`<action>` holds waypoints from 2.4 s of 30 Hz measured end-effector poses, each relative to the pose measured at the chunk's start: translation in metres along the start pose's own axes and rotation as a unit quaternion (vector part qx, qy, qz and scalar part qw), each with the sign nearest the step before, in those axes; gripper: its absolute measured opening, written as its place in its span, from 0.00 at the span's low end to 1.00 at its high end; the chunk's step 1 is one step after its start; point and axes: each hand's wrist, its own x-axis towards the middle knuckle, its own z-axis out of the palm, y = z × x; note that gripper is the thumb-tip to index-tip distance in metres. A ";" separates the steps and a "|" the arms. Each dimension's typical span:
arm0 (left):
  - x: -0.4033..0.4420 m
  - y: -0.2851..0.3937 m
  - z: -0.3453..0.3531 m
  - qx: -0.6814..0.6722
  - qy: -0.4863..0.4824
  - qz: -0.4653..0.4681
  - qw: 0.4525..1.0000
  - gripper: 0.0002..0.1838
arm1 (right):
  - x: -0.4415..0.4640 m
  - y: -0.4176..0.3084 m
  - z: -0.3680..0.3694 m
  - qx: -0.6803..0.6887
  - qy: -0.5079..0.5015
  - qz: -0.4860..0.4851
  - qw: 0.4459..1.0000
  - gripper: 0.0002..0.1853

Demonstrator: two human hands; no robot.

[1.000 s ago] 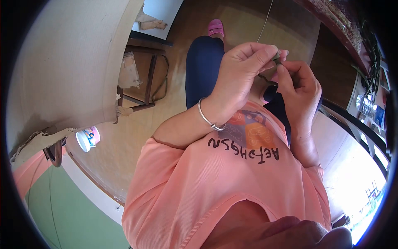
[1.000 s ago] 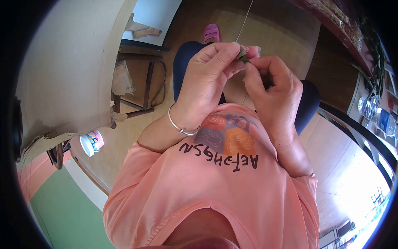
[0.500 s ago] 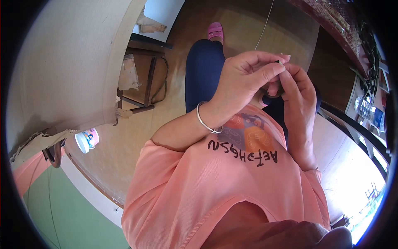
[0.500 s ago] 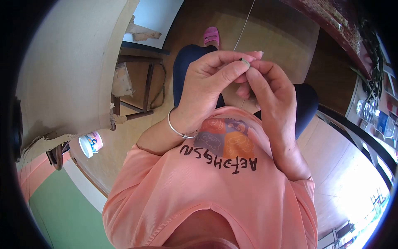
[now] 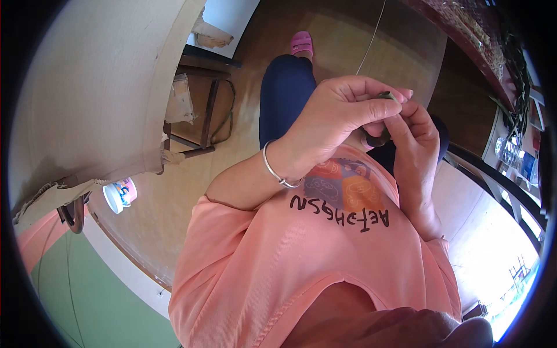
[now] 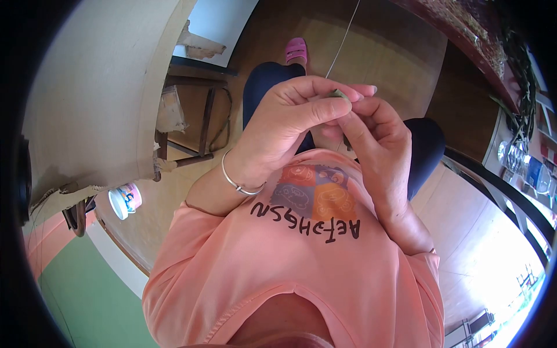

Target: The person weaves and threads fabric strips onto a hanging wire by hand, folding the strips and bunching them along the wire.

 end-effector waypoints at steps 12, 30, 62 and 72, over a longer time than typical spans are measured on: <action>-0.004 0.021 0.001 0.018 -0.030 -0.076 0.996 0.10 | -0.003 0.011 -0.003 0.043 0.004 0.025 0.999 0.06; -0.001 0.001 0.002 0.064 -0.011 -0.025 0.998 0.09 | -0.004 0.018 -0.001 0.032 0.047 -0.004 0.998 0.06; -0.008 -0.055 -0.061 0.136 0.045 -0.055 0.988 0.07 | 0.093 0.051 -0.011 0.073 -0.067 0.109 0.989 0.12; -0.012 -0.045 -0.050 0.119 0.038 -0.074 0.989 0.06 | 0.091 0.050 -0.009 0.064 -0.056 0.086 0.993 0.12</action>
